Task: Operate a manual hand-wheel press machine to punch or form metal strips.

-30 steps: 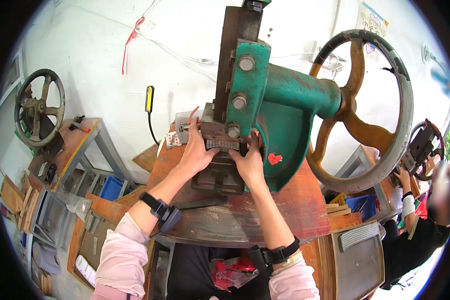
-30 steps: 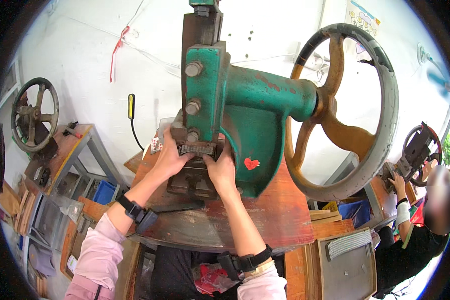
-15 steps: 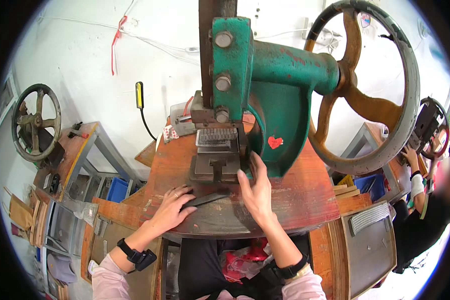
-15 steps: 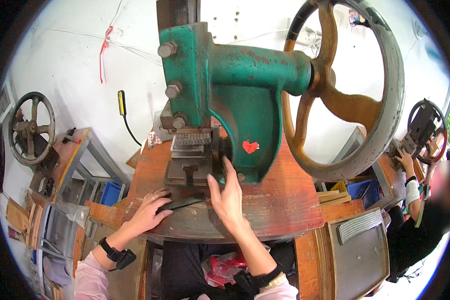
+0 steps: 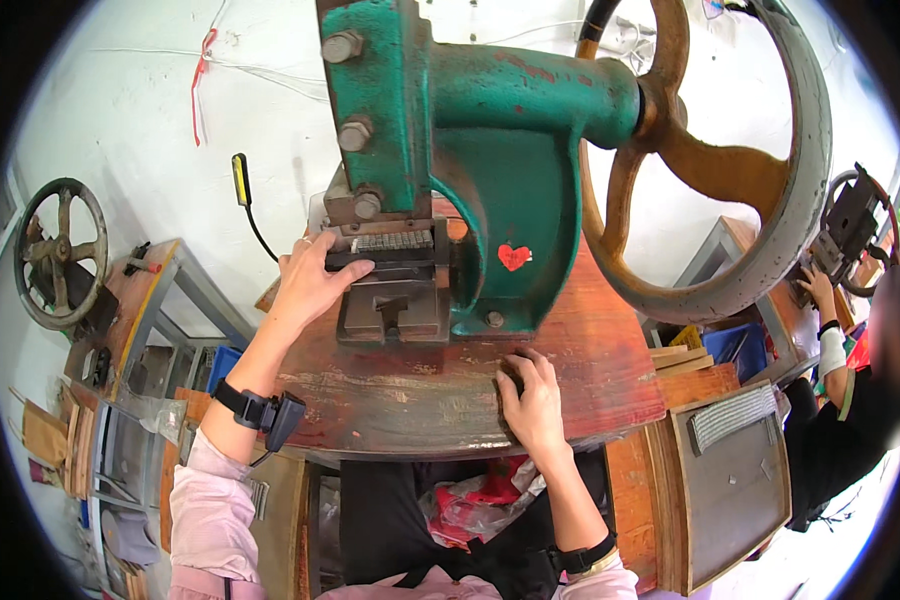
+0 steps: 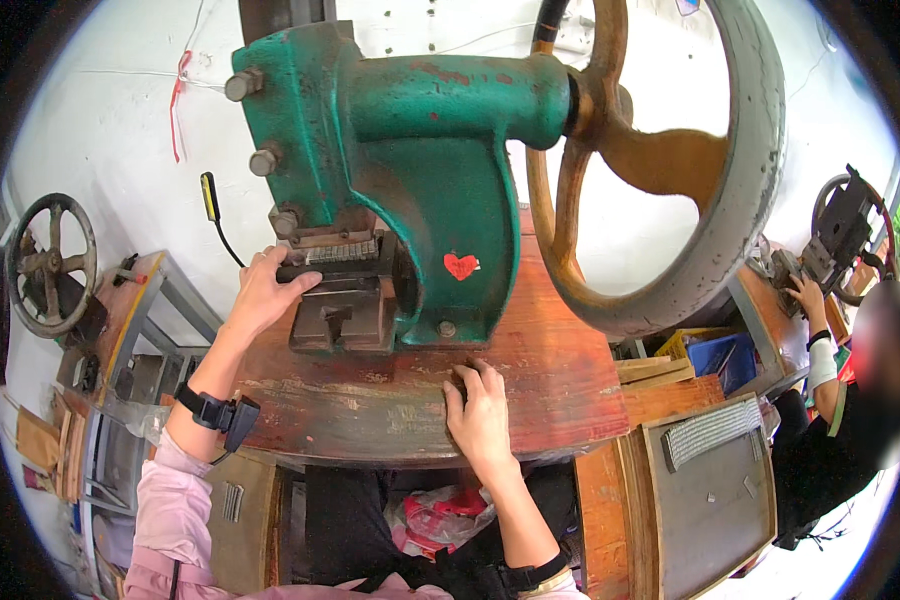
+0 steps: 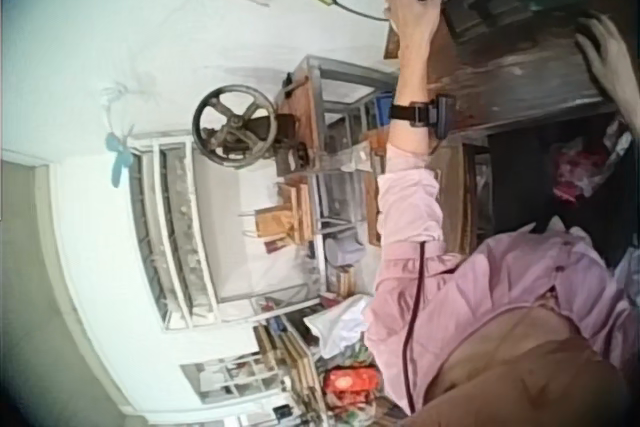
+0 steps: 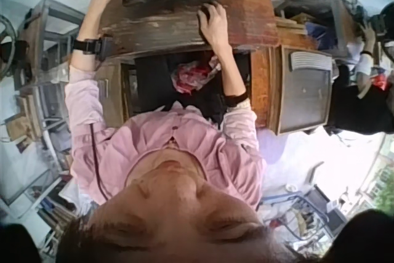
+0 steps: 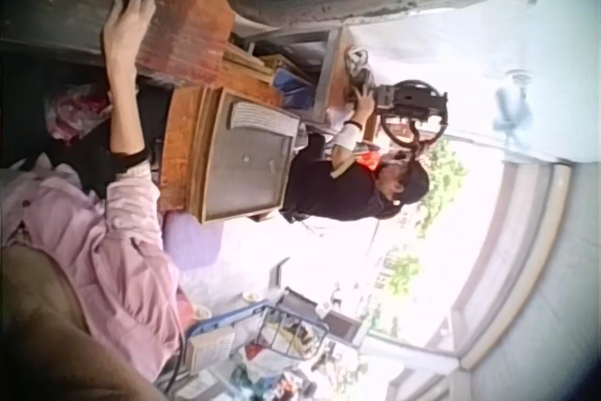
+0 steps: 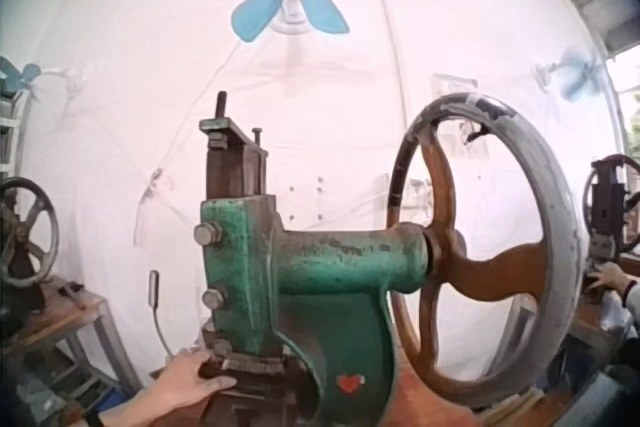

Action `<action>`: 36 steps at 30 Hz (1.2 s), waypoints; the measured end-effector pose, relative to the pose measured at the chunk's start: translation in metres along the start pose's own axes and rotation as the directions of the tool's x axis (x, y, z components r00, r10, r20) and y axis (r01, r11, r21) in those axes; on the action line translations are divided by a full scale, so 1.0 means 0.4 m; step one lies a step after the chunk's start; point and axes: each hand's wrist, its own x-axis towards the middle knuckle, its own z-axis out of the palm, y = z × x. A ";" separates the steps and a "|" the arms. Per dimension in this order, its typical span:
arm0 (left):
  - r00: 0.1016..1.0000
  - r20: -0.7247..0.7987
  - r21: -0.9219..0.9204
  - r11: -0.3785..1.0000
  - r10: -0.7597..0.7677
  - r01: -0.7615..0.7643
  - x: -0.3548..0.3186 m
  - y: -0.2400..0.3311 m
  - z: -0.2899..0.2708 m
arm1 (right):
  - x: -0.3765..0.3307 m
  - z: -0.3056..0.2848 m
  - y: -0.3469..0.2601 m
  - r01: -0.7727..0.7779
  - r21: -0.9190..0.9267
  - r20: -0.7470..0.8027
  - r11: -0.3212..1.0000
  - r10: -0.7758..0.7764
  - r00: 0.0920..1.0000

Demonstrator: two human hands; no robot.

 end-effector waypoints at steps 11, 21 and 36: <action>0.998 0.058 0.197 0.980 -0.013 0.001 0.001 0.018 0.030 | -0.001 -0.017 -0.003 -0.005 0.028 0.053 1.000 0.004 0.999; 0.999 0.041 0.199 0.980 0.011 -0.019 -0.004 0.019 0.039 | 0.257 -0.437 -0.249 0.480 -0.732 -0.244 0.484 -0.843 0.479; 0.998 -0.033 0.140 0.989 0.050 -0.045 -0.014 -0.001 0.064 | 0.866 -0.799 -0.407 -0.185 -0.555 -0.079 0.811 0.170 0.982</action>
